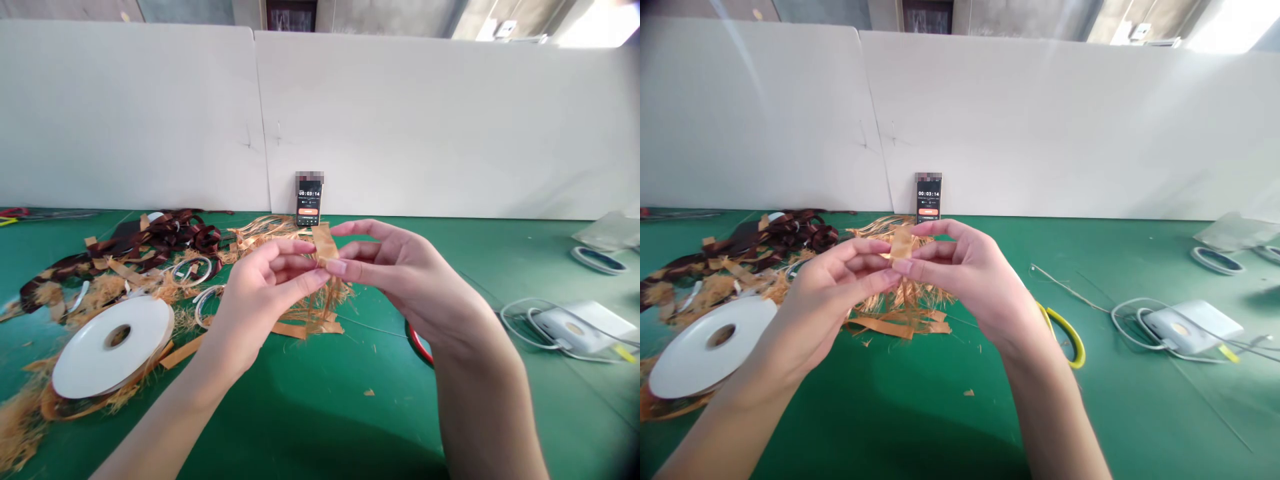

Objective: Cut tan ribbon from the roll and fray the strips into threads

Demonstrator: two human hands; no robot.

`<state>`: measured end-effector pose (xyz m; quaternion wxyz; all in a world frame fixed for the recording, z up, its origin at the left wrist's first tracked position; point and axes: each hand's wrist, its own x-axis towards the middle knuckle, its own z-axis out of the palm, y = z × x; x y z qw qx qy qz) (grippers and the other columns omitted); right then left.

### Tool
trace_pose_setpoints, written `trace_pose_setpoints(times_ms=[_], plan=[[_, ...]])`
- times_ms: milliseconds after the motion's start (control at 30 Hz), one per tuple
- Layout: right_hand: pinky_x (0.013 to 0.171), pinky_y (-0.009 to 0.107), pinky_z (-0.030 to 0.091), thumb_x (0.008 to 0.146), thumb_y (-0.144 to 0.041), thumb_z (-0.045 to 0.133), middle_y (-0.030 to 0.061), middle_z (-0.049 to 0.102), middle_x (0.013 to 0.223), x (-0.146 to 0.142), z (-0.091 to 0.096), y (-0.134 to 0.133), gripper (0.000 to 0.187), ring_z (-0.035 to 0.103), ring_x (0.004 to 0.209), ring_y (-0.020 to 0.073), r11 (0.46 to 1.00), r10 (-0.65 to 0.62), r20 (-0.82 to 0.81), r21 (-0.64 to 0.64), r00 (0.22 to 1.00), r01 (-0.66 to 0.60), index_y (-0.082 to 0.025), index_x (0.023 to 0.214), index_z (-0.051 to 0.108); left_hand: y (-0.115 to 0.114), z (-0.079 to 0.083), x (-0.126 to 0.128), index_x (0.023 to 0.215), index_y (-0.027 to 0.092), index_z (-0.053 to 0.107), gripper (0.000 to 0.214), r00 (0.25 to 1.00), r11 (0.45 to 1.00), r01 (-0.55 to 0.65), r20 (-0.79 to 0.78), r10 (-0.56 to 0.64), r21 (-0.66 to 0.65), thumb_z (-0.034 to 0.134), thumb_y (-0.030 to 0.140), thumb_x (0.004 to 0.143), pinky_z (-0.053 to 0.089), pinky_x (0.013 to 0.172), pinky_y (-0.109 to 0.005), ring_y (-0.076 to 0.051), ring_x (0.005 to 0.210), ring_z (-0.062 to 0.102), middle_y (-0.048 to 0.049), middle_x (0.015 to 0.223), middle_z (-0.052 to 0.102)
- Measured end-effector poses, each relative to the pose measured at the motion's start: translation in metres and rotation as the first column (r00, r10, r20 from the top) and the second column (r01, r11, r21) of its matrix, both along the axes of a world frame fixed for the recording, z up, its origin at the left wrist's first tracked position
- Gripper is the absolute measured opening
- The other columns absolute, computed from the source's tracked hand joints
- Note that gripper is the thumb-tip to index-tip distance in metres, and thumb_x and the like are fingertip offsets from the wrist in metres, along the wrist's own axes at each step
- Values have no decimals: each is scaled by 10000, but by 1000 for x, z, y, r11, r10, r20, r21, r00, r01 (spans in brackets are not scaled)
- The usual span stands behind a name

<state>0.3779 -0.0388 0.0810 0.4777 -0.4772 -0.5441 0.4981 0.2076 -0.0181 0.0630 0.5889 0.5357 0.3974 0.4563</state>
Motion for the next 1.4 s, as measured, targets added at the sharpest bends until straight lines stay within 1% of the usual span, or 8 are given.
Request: trace_pose_setpoints(times_ms=[167,300,533,733,967,1167,1300,1400], plan=[[707,314,530,682,-308,786,22,698,773,-2,1,0,450,670,740,166,1000,-23,-3,-15,1000,23,-168,1060,588,0,0,-1,869,191,646,222,998,998,43,-46,-41,42,763,223,684,506,712,-246,-146,757,657,-2,769,696],[697,296,527,688,-297,782,15,693,764,-2,2,-1,431,660,732,153,999,3,-25,-44,1000,-4,-170,1051,589,0,1,-2,857,183,640,194,997,997,69,-48,-68,22,749,215,700,496,706,-237,-141,766,644,-1,769,681],[745,297,534,703,-244,770,25,703,838,0,1,-1,385,672,789,155,999,23,-91,-29,996,-25,-181,1041,595,-1,3,-1,952,197,646,280,996,997,83,21,-83,3,763,249,704,502,736,-233,-143,831,652,-6,843,697],[708,258,539,701,-205,773,15,697,827,-3,-1,-1,340,676,758,131,1000,-2,-117,-3,993,2,-175,997,609,-2,3,-2,1012,203,640,333,995,995,100,26,-101,25,761,209,702,507,760,-249,-146,847,650,-3,877,699],[699,252,530,692,-203,781,0,687,774,-6,-1,-2,326,662,733,123,997,64,-147,-32,987,-69,-177,963,601,0,-1,-2,970,178,631,203,974,975,221,42,-221,-4,687,186,774,501,805,-256,-146,882,636,-25,958,686],[702,279,523,714,-216,751,27,682,828,-9,0,-2,309,654,773,150,991,100,-133,-80,986,-111,-181,979,594,0,-4,-1,1029,192,619,277,950,952,301,102,-295,-57,681,141,764,492,845,-272,-172,976,629,-23,1006,687],[704,282,524,758,-219,704,43,683,876,-6,4,-4,311,656,811,159,990,92,-95,-101,991,-102,-181,1043,585,1,-3,-1,1017,177,609,231,960,962,268,107,-261,-58,662,169,793,487,836,-268,-166,956,629,-34,994,682],[712,287,532,706,-206,748,44,679,928,-2,7,-4,395,657,802,157,988,99,-55,-109,994,-105,-186,1061,576,1,-2,-1,1016,166,588,261,973,975,214,96,-208,-53,689,190,777,480,803,-249,-154,922,622,-42,997,675]])
